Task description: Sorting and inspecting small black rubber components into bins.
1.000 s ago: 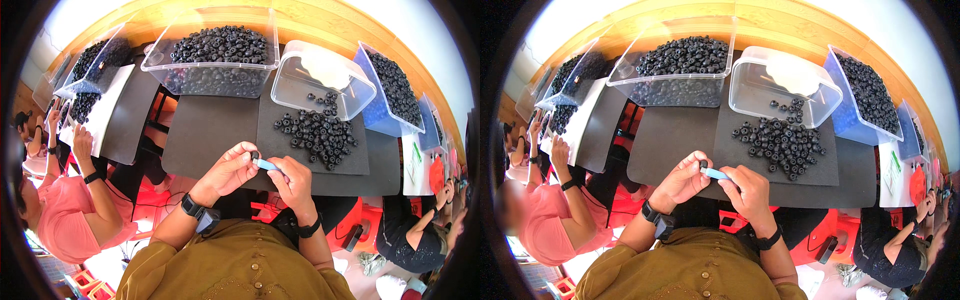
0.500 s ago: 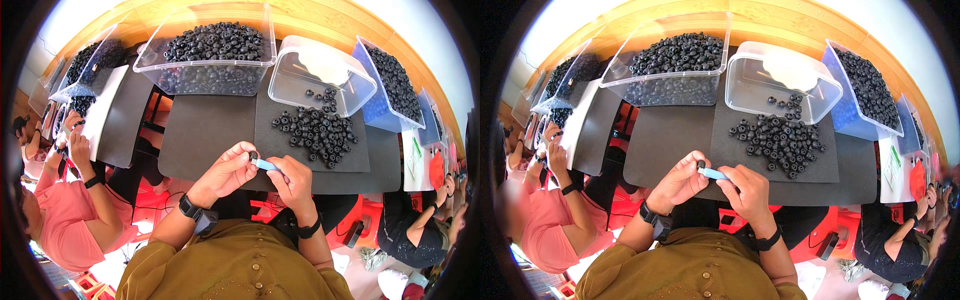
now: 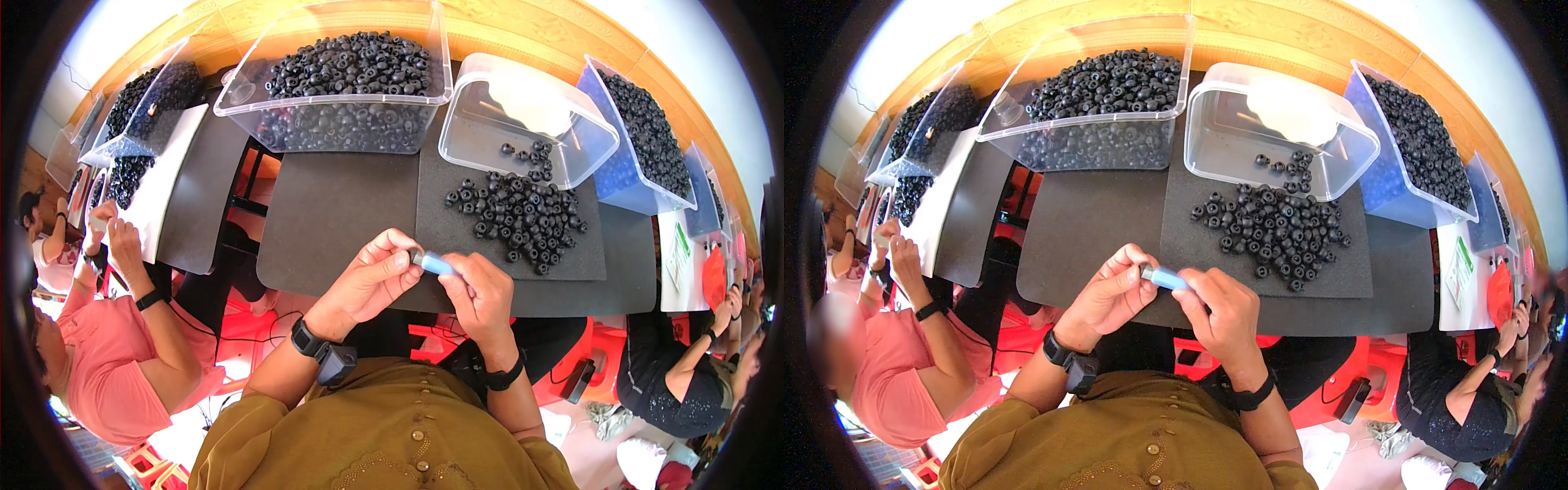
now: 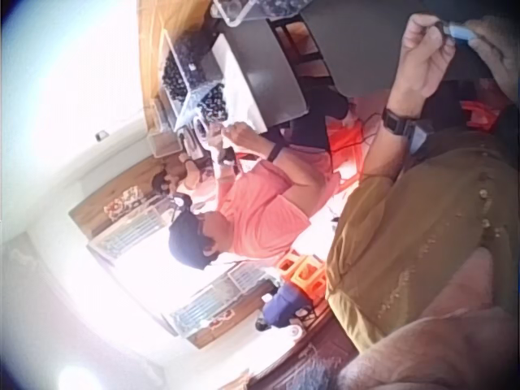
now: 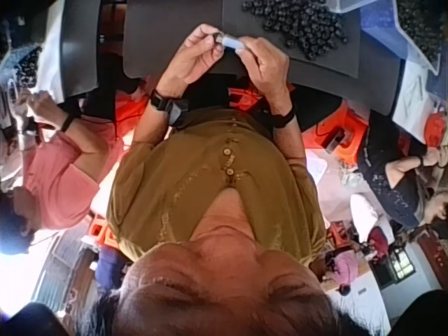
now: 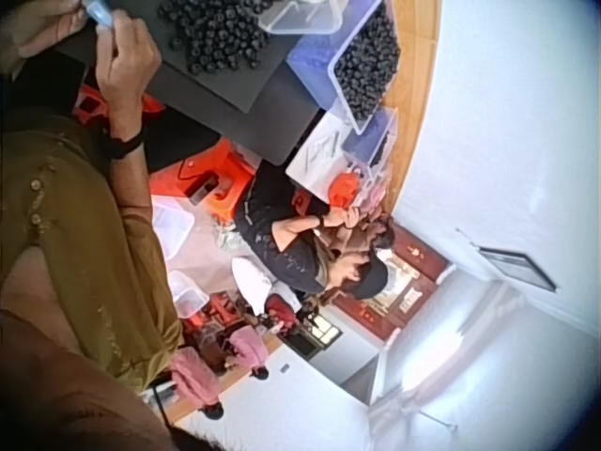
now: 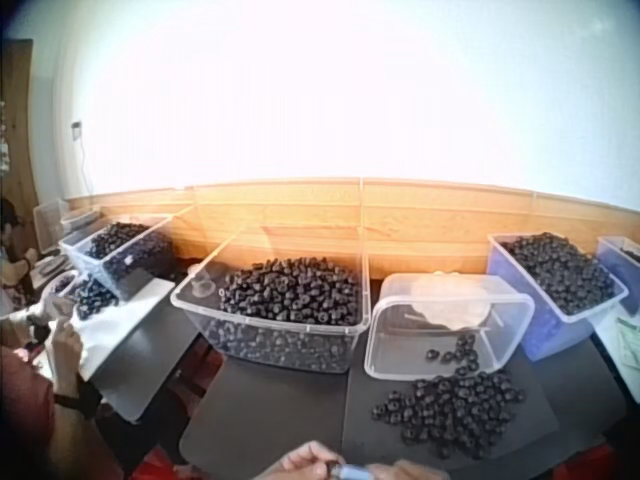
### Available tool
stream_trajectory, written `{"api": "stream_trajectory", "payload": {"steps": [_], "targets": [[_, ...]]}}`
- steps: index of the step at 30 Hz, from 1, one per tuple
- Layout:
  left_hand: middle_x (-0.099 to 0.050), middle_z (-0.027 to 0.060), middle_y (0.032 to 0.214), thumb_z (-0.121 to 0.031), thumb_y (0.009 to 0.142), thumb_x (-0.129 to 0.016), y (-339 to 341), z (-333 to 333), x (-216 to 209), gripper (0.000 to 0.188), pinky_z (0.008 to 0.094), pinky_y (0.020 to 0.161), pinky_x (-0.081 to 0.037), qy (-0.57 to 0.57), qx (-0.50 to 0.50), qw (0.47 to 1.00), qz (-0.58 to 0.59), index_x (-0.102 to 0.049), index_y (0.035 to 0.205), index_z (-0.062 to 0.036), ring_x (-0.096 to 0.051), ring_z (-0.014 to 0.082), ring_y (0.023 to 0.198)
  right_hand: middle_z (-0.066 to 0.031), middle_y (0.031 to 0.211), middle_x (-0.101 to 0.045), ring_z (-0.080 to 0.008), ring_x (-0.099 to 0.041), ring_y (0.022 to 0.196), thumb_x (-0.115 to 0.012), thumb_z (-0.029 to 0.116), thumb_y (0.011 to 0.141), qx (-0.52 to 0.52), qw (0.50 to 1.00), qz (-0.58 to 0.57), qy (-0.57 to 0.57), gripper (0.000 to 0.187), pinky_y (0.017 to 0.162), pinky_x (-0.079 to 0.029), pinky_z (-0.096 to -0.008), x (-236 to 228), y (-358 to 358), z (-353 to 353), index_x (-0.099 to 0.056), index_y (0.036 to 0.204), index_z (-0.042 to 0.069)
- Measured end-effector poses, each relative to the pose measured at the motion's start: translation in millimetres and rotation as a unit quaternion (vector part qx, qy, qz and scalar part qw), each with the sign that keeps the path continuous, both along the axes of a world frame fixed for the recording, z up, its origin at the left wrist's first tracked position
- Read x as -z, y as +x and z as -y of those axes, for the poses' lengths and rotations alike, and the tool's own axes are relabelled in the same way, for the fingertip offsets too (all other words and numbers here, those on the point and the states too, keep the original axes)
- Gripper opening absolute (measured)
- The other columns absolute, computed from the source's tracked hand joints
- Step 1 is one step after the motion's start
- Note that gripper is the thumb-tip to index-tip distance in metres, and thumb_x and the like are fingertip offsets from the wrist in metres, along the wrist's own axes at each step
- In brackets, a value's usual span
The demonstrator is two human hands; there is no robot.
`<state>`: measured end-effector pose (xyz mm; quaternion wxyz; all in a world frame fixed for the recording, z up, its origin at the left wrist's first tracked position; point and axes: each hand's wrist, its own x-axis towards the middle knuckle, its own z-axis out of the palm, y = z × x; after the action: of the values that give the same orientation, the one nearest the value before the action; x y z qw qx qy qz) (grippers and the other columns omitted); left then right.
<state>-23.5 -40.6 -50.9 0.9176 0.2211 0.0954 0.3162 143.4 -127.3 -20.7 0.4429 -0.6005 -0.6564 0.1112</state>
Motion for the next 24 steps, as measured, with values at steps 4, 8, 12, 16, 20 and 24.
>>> {"api": "stream_trajectory", "payload": {"steps": [4, 8, 12, 16, 20, 24], "targets": [[-0.057, 0.0065, 0.095, -0.012, 0.088, -0.062, 2, 8, -2, 0.014, 0.0218, 0.072, -0.043, 0.033, 0.046, 0.998, -0.007, -0.055, 0.099, -0.0075, -0.051, 0.0119, 0.08, -0.0062, 0.067, -0.053, -0.011, -0.047, 0.057, -0.06, 0.008, 0.085, 0.142, 0.974, -0.163, 0.061, 0.013, 0.052, -0.038, -0.0265, 7, 2, -2, -0.061, 0.093, -0.003], [-0.06, 0.0051, 0.095, -0.009, 0.089, -0.062, 7, 8, 1, 0.013, 0.0237, 0.076, -0.047, 0.029, 0.016, 0.999, -0.026, -0.056, 0.1, -0.0058, -0.056, 0.0117, 0.084, -0.0017, 0.066, -0.053, -0.0065, -0.044, 0.057, -0.068, 0.012, 0.081, 0.076, 0.978, -0.194, -0.002, 0.022, 0.051, -0.035, -0.0215, 5, 2, 5, -0.061, 0.097, -0.001], [-0.063, 0.005, 0.096, -0.006, 0.088, -0.061, 15, 14, 1, 0.014, 0.0255, 0.079, -0.05, 0.11, 0.01, 0.992, -0.063, -0.057, 0.101, -0.0035, -0.059, 0.0112, 0.086, 0.0042, 0.067, -0.054, -0.002, -0.043, 0.057, -0.076, 0.01, 0.075, -0.021, 0.95, -0.308, -0.046, 0.025, 0.052, -0.035, -0.0181, 15, 2, 4, -0.064, 0.095, 0.001], [-0.064, 0.0059, 0.097, -0.004, 0.088, -0.061, 18, 13, 2, 0.013, 0.027, 0.08, -0.051, 0.141, 0.019, 0.987, -0.072, -0.059, 0.1, -0.002, -0.06, 0.0111, 0.085, 0.0026, 0.071, -0.058, -0.0029, -0.049, 0.061, -0.069, 0.006, 0.082, -0.044, 0.918, -0.388, -0.071, 0.01, 0.055, -0.038, -0.018, 13, 7, 7, -0.064, 0.088, 0.0], [-0.064, 0.0053, 0.095, -0.001, 0.087, -0.061, 20, 18, -2, 0.012, 0.0272, 0.078, -0.052, 0.222, 0.063, 0.968, -0.096, -0.06, 0.099, -0.0017, -0.061, 0.0116, 0.086, 0.0002, 0.068, -0.058, -0.004, -0.048, 0.057, -0.067, 0.008, 0.084, -0.045, 0.893, -0.44, -0.086, 0.01, 0.051, -0.037, -0.0191, 4, 7, 3, -0.064, 0.082, -0.001], [-0.065, 0.0065, 0.089, -0.001, 0.085, -0.063, 19, 7, -24, 0.014, 0.0267, 0.073, -0.053, 0.222, 0.011, 0.966, -0.135, -0.059, 0.099, -0.0015, -0.064, 0.0135, 0.082, -0.0009, 0.066, -0.056, -0.0035, -0.045, 0.054, -0.06, 0.005, 0.087, -0.005, 0.919, -0.388, -0.069, 0.007, 0.048, -0.033, -0.0188, 13, 6, 5, -0.062, 0.085, -0.001]]}}
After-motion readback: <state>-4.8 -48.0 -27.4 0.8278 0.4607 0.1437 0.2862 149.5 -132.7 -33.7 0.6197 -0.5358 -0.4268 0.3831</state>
